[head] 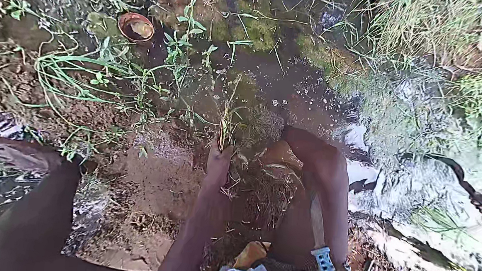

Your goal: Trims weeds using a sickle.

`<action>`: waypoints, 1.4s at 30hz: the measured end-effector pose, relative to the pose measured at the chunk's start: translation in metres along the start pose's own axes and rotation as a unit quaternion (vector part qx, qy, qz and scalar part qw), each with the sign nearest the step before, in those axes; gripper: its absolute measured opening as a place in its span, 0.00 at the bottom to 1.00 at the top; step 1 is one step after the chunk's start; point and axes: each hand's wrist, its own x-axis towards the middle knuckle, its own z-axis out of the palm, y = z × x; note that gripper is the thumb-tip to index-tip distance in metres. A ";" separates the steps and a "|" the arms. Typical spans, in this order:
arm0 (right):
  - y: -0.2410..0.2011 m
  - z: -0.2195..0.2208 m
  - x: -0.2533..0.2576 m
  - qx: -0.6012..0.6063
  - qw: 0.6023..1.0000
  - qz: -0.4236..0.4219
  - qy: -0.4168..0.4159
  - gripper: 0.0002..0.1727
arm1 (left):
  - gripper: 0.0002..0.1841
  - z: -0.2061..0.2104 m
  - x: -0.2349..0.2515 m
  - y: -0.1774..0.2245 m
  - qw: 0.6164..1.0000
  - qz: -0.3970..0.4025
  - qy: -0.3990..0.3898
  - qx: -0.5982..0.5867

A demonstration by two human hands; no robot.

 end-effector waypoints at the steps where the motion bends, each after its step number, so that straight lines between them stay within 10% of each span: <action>1: -0.003 -0.001 0.002 -0.009 1.000 -0.006 -0.003 0.16 | 0.34 -0.001 0.003 0.009 1.000 0.017 -0.001 -0.012; 7: 0.010 0.021 0.090 0.003 1.000 -0.027 0.011 0.26 | 0.36 -0.051 0.021 0.042 0.993 0.102 0.050 -0.025; 24: 0.003 0.117 0.261 0.098 0.992 0.026 0.077 0.13 | 0.34 -0.189 -0.005 0.084 0.982 0.093 0.107 0.121; 42: 0.051 0.111 0.193 -0.123 0.992 0.032 -0.022 0.31 | 0.51 -0.127 0.090 0.025 0.907 -0.054 0.081 0.409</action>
